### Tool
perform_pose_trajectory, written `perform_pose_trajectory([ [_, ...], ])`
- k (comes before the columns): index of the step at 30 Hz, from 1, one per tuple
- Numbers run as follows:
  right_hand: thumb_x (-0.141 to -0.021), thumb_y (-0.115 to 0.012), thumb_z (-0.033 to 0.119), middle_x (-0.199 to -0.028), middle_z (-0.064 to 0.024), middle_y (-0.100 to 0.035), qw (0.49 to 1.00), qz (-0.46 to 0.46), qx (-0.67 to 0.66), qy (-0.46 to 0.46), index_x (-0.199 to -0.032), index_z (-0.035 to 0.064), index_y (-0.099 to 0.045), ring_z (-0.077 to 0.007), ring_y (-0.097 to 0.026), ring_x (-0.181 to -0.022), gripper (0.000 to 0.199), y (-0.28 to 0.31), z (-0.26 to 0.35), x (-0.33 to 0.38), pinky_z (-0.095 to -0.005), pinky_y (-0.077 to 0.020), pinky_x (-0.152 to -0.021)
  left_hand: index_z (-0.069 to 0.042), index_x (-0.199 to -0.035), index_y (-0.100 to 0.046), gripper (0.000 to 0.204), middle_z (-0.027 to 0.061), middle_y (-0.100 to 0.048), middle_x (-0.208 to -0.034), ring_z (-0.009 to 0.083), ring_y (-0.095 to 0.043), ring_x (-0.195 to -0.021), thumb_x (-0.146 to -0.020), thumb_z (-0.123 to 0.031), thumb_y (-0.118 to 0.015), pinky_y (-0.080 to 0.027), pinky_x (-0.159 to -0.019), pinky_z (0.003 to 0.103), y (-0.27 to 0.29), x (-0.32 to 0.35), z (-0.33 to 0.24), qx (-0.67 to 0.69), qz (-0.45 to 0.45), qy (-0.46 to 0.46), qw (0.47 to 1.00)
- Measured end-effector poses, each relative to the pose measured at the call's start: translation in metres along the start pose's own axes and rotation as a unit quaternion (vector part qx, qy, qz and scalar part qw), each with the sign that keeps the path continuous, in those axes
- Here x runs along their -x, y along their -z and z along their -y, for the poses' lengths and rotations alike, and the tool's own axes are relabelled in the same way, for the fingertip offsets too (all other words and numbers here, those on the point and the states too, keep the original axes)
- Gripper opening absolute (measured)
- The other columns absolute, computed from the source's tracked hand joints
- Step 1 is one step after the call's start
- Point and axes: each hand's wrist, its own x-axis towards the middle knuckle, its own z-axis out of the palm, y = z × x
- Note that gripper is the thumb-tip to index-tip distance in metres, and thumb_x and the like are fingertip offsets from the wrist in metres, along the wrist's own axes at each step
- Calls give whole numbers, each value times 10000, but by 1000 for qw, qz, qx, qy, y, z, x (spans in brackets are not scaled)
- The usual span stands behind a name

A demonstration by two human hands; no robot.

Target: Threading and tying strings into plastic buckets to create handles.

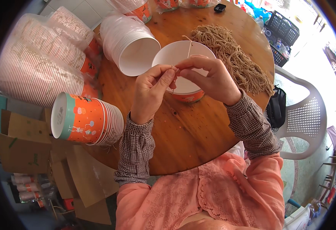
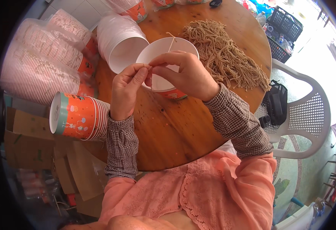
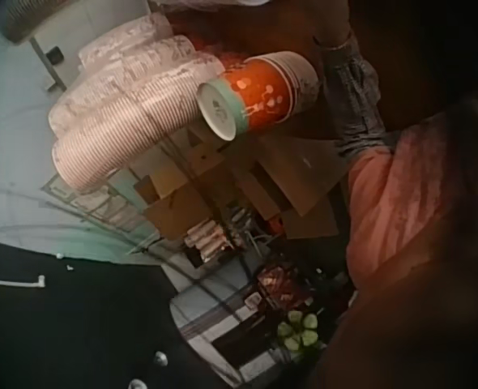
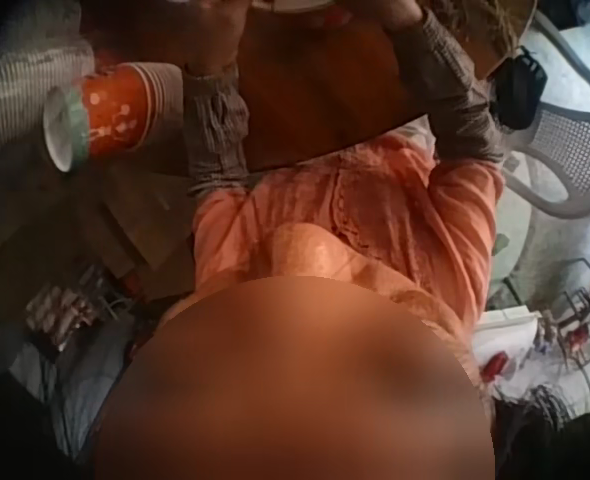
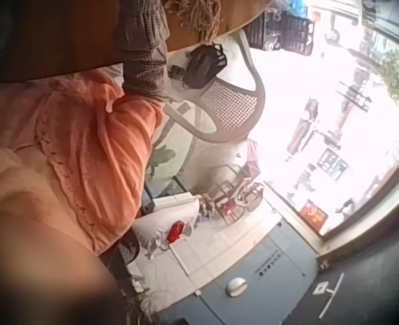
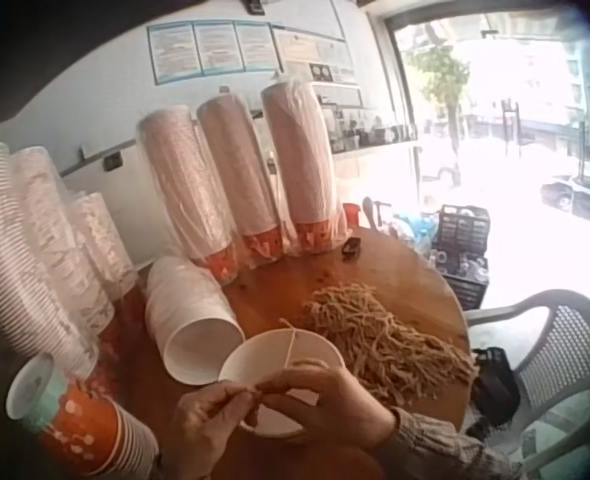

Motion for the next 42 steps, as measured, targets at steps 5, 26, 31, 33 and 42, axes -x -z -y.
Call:
perform_pose_trajectory([
  [5,-822,-712,90,-809,-39,-657,993,-11,106,-51,-919,19,-684,-125,-597,-775,124,1,7,2,-302,-458,-917,41,-1036,-661,204,22,-654,-818,62,-570,-696,-945,-134,-609,-479,-636,193,-3,1,5,-62,-18,-24,998],
  [26,-820,-660,59,-833,-54,-623,988,-54,132,55,-873,21,-623,-207,-580,-916,75,-7,2,6,-345,-429,-905,7,-935,-659,88,28,-653,-838,59,-580,-715,-877,-55,-680,-471,-617,197,-11,1,8,-197,-78,-95,973],
  [31,-823,-661,61,-844,-60,-622,989,-49,130,51,-881,16,-624,-197,-581,-870,82,-6,3,5,-334,-440,-862,6,-916,-663,54,32,-648,-889,62,-558,-723,-864,8,-649,-450,-617,194,-8,-1,9,-187,-52,-135,972],
  [33,-824,-661,61,-847,-61,-622,990,-46,126,48,-884,15,-625,-195,-581,-859,84,-5,4,4,-331,-442,-849,6,-917,-662,56,30,-644,-889,67,-551,-713,-866,12,-641,-446,-607,198,-7,0,7,-177,-49,-127,975],
  [42,-835,-655,33,-893,-62,-648,992,-24,109,64,-936,34,-639,-203,-621,-855,102,-7,0,6,-375,-428,-940,29,-983,-647,140,40,-642,-907,91,-552,-830,-941,-75,-563,-451,-784,238,2,0,-2,142,-2,62,988],
])
